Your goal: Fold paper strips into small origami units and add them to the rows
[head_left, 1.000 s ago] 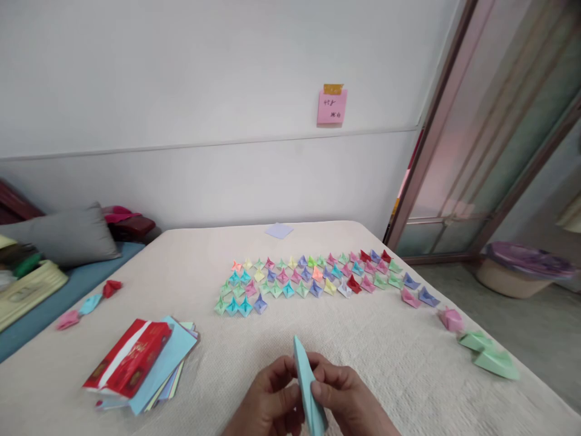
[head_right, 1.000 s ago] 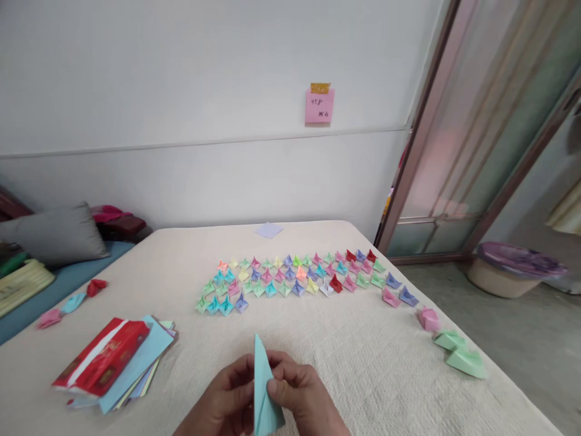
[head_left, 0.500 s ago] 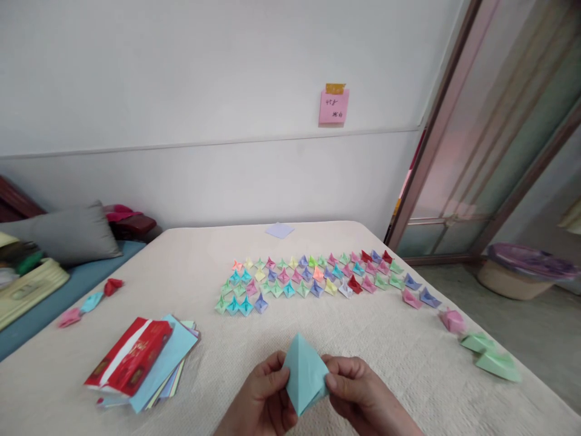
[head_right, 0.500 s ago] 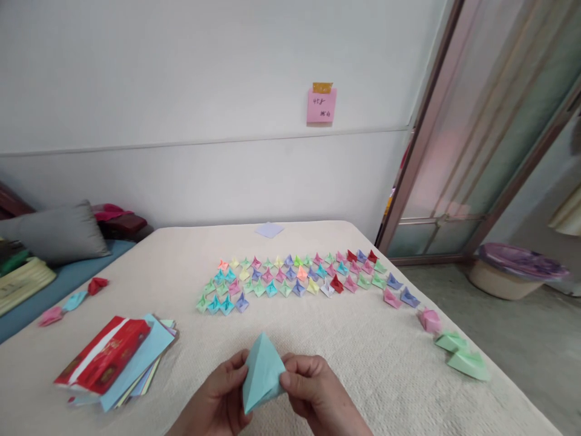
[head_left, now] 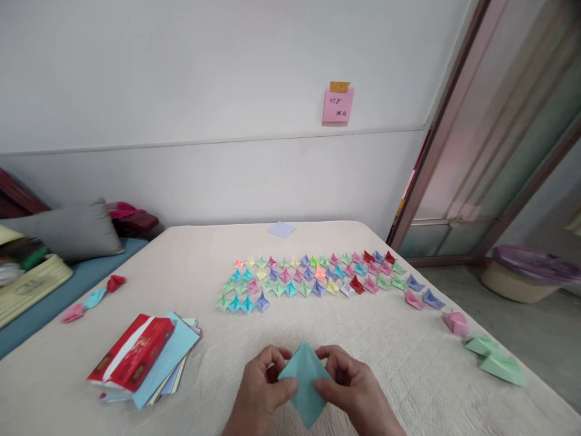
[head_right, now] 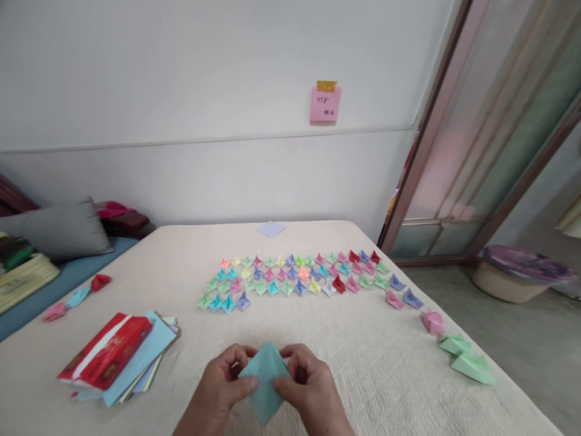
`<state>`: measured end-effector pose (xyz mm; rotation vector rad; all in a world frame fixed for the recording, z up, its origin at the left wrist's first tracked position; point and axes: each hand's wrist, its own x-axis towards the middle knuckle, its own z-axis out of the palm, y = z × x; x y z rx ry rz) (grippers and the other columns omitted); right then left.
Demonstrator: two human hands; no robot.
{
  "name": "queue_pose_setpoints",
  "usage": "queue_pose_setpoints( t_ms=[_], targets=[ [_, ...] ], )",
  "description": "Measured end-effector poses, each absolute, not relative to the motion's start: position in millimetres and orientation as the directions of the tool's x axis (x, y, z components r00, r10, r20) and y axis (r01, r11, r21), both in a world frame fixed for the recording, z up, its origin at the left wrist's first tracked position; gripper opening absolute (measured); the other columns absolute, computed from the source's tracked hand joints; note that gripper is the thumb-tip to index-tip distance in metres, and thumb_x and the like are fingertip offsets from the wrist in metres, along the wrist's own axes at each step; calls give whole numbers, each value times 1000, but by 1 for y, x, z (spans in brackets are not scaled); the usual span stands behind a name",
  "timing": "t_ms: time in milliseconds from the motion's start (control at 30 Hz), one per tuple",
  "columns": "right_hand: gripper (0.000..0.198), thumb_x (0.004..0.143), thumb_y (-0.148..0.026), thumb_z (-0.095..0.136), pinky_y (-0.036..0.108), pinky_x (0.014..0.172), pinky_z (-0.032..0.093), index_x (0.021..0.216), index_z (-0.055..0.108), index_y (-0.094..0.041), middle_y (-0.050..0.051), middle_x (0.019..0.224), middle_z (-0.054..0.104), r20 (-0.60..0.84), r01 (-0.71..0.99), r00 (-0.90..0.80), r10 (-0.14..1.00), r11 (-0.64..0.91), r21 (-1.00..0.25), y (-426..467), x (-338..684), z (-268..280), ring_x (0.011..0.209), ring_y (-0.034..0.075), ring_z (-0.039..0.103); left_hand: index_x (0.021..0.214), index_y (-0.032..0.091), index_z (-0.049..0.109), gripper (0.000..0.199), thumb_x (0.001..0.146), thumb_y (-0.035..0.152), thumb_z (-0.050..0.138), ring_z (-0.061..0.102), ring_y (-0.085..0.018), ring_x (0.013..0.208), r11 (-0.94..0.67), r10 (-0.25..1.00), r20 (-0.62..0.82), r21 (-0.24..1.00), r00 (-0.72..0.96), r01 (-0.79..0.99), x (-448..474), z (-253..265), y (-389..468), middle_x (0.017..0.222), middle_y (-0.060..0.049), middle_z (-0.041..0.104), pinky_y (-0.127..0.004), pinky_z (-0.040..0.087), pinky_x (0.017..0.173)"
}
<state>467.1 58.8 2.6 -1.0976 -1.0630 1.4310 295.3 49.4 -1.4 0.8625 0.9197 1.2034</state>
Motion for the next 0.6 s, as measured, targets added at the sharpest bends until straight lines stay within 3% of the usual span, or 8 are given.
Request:
queue_pose_setpoints(
  t_ms=[67,200,267,333,400,533,600],
  targets=[
    [26,51,-14,70,25,51,34,56,45,-19,3,95,62,-106,-225,-47,993,-114,-968,58,466,-2,59,12,50,70,17,54,27,54,13,76,55,-12,63,120,992,-97,933,85,-339,297,-5,50,90,-2,61,-22,41,56],
    [29,56,-12,63,22,49,30,82,56,-21,-5,62,56,-89,-285,-96,991,-113,-952,56,465,1,52,12,47,98,17,61,47,53,15,73,52,-12,60,221,965,-173,940,197,-258,300,2,48,82,-1,62,-21,38,52],
    [31,57,-12,63,22,48,29,86,57,-19,-8,53,49,-78,-267,-131,988,-111,-957,55,464,5,50,11,44,89,13,66,32,58,20,71,48,-12,57,270,938,-223,950,265,-158,301,9,46,68,0,58,-21,35,49],
    [30,55,-9,60,22,48,31,83,56,-19,-6,59,54,-71,-253,-143,987,-105,-962,54,463,7,53,11,46,72,11,65,16,64,25,68,43,-11,52,263,932,-237,963,273,-62,302,13,44,56,2,51,-22,33,48],
    [34,52,-7,58,23,50,32,84,57,-20,-5,64,56,-74,-206,-154,985,-105,-973,53,462,9,56,12,49,63,13,61,15,66,26,66,40,-11,50,223,943,-209,975,257,-24,303,16,43,52,4,46,-22,32,49],
    [31,56,-9,59,23,49,30,86,60,-20,-8,55,52,-140,-77,-241,960,-162,-984,50,462,11,51,11,44,64,14,59,15,67,27,66,38,-9,44,189,951,-196,981,241,50,303,15,42,48,6,43,-21,30,44],
    [28,58,-12,60,24,50,32,84,60,-19,-6,59,55,-156,-97,-261,953,-187,-978,50,463,11,54,12,46,76,13,62,20,67,31,67,37,-8,40,182,958,-185,983,218,35,303,14,42,50,6,47,-19,29,39]
  ],
)
